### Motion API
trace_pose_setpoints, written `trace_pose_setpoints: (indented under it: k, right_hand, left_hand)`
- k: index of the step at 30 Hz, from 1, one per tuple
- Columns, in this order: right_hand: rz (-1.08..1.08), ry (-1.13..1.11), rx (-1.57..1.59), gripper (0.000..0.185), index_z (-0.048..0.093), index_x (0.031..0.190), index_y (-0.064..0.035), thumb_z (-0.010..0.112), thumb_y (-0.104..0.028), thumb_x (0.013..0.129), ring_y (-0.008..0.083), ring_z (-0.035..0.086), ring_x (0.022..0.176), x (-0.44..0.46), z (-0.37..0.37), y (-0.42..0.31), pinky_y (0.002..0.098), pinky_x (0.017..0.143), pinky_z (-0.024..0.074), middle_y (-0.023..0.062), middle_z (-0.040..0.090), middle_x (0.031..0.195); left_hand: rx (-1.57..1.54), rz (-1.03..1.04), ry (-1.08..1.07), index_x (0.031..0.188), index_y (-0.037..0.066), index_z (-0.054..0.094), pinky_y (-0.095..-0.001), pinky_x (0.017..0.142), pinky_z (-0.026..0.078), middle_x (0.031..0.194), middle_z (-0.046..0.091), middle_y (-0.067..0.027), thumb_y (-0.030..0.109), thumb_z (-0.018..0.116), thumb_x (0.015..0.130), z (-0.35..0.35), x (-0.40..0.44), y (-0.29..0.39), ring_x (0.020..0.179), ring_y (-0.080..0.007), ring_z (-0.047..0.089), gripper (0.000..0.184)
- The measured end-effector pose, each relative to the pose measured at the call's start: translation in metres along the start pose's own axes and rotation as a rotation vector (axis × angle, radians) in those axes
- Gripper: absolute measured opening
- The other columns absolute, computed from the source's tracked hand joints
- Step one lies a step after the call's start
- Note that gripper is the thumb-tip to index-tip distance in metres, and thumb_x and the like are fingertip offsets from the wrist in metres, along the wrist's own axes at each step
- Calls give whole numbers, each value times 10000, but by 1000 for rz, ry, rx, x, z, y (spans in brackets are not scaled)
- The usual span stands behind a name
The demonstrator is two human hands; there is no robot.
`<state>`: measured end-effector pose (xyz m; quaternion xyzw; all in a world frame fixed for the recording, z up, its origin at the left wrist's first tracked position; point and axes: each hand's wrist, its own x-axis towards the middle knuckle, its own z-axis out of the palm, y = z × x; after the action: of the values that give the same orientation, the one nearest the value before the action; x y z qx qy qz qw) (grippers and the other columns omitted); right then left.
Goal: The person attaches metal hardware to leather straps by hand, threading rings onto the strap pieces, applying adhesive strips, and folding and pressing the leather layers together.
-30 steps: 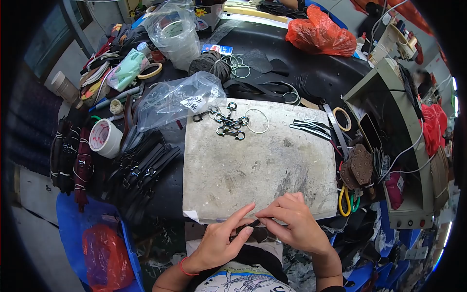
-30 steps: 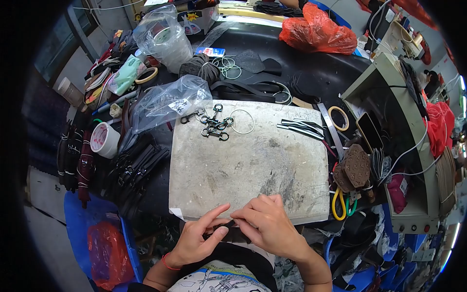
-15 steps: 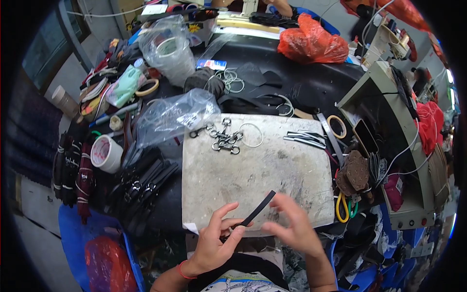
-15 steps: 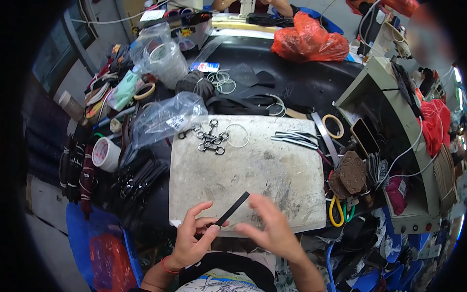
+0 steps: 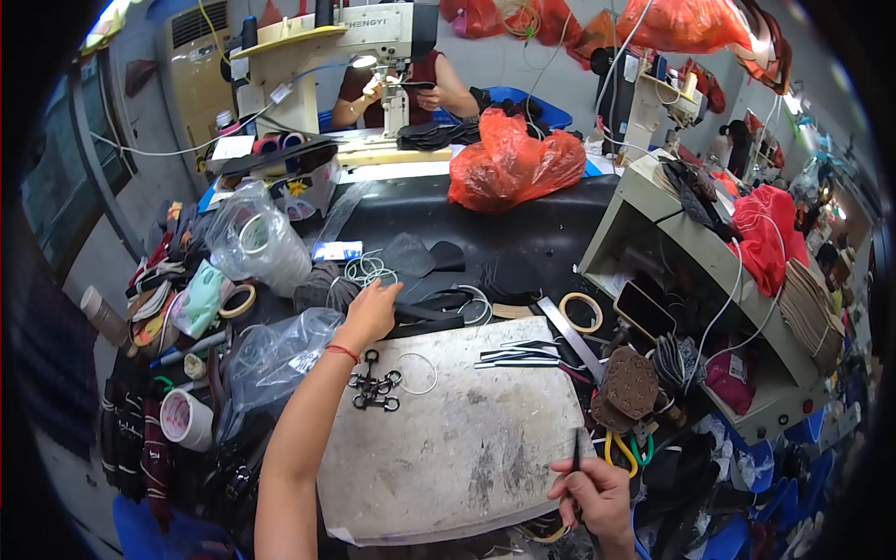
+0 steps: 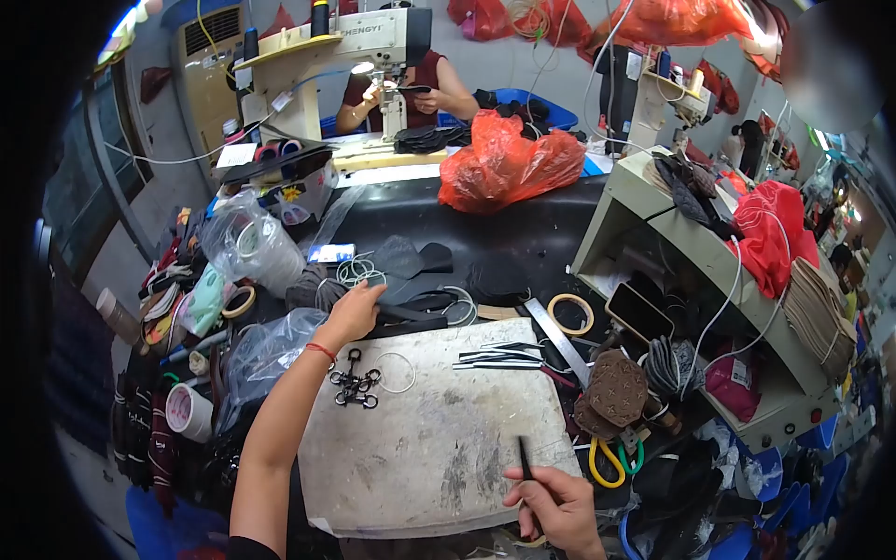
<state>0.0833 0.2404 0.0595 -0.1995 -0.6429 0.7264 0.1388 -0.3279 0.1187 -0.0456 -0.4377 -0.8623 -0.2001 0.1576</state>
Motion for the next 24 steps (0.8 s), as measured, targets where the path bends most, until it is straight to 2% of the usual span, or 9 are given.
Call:
trace_pose_setpoints:
  k: [3,6,10,12,14,16,17,19,24]
  right_hand:
    - [168,-38,62,218,555,1126,86,523,-52,960,90,556,466,4,-8,16,198,403,415,143,665,811]
    - [266,-119,119,258,565,1184,52,555,-43,944,66,576,524,10,-17,32,179,420,419,128,675,918]
    - [-110,-167,-95,202,645,1098,-2,612,-36,902,94,614,573,19,-6,6,192,470,450,185,589,1210]
    - [-541,-212,-437,182,679,1045,-42,657,-52,865,173,650,649,37,7,-18,265,569,501,215,501,1347]
    - [-668,-394,-654,164,683,1004,-59,684,-94,844,273,656,728,53,25,-31,340,674,517,208,491,1353]
    - [-495,-663,-612,161,663,958,-43,684,-161,851,345,634,757,60,37,-3,368,698,511,163,618,1144]
    - [-289,-759,-629,169,655,964,-30,663,-167,867,325,642,739,62,38,6,360,679,510,142,664,897]
    - [-168,-774,-601,177,643,961,-9,643,-166,880,282,650,687,64,33,29,357,642,502,140,641,751]
    - [262,-421,-604,184,650,929,-7,576,-175,942,70,565,476,52,7,20,208,424,429,34,631,702]
  left_hand:
    - [-12,-69,-235,1056,26,636,-453,896,468,1008,646,-173,25,565,823,-6,16,-1,1008,-368,590,244]
    - [-73,85,68,1000,27,648,-430,799,476,903,634,-144,0,583,808,-25,15,19,897,-338,595,204]
    - [-142,375,298,969,36,655,-398,739,465,820,607,-101,-17,595,790,-95,-18,93,811,-287,587,197]
    - [-211,390,76,992,49,660,-384,718,469,851,627,-90,-32,611,777,-127,-60,132,784,-280,592,235]
    - [-542,264,-142,1012,39,645,-361,700,498,883,635,-113,-31,638,801,-149,-105,161,809,-283,624,222]
    - [-690,34,-283,1006,31,638,-354,702,499,880,630,-119,-28,639,812,-155,-151,171,799,-295,626,203]
    - [-748,-79,-322,1003,27,635,-351,703,500,878,627,-122,-27,640,817,-156,-168,170,795,-301,627,194]
    - [-696,-209,-348,982,17,626,-346,693,499,914,635,-131,-15,636,829,-144,-206,158,792,-292,636,156]
    - [-134,-20,-120,1013,-2,633,-400,846,455,1177,580,-154,108,609,852,-135,-243,163,1032,-295,576,196]
